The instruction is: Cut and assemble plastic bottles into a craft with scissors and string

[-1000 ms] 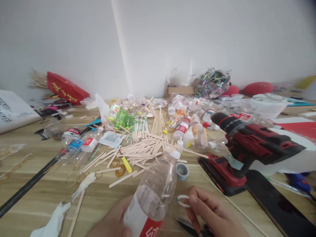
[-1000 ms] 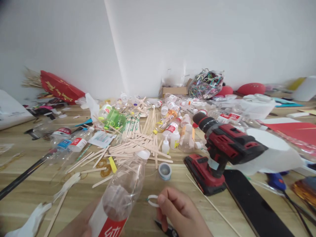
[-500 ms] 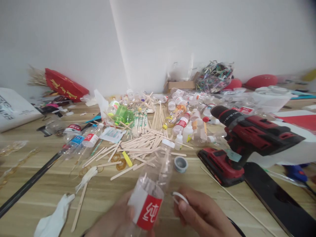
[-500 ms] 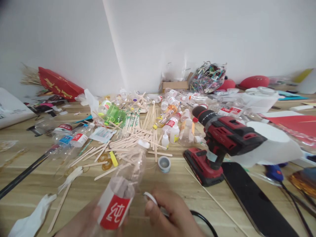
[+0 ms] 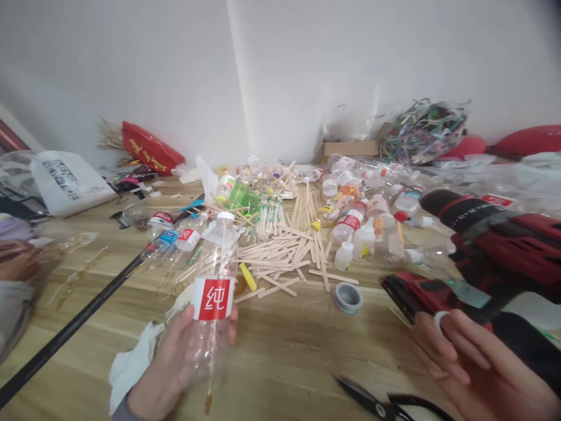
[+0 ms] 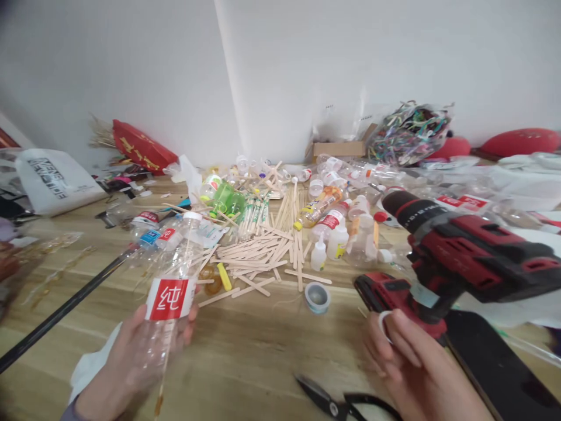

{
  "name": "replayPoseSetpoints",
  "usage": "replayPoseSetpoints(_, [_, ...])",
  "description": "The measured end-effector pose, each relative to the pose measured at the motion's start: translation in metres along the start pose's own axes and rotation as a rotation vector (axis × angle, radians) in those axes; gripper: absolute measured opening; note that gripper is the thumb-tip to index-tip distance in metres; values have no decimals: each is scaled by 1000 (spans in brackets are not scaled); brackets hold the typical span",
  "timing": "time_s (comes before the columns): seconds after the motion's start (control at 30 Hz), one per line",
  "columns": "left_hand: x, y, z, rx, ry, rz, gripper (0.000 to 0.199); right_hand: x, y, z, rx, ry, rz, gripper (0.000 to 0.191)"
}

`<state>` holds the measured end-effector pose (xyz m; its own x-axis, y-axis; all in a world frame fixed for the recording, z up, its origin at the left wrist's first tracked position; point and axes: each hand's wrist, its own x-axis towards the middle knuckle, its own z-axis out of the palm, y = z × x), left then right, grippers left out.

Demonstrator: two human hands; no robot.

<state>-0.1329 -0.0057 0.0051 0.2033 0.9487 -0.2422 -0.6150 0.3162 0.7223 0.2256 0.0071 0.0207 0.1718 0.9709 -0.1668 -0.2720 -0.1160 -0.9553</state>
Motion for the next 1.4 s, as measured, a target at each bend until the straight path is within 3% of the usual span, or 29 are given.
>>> replayPoseSetpoints(0.13, [-3,-6,0,13,-48,-24,51,0,2,4,62,-50,52,53])
replayPoseSetpoints(0.3, [-2,-16,21,45,-170,-81,56,-6,17,20,0,-208,18,43])
replayPoseSetpoints(0.47, [4,-32,36,70,-278,-216,57,-16,26,38,-199,-272,-14,45])
replayPoseSetpoints(0.57, [5,-44,39,113,-295,-325,59,-21,25,51,-212,-287,57,43])
replayPoseSetpoints(0.7, [8,-56,43,178,-330,-353,60,-24,26,62,-216,-281,103,40])
replayPoseSetpoints(0.97, [11,-62,52,230,-336,-403,63,-22,32,62,-240,-349,96,28])
replayPoseSetpoints(1.13, [12,-63,49,205,-341,-400,62,-22,34,63,-289,-314,30,24])
replayPoseSetpoints(1.4, [9,-49,38,130,-219,-301,60,-17,33,47,-418,-263,17,22])
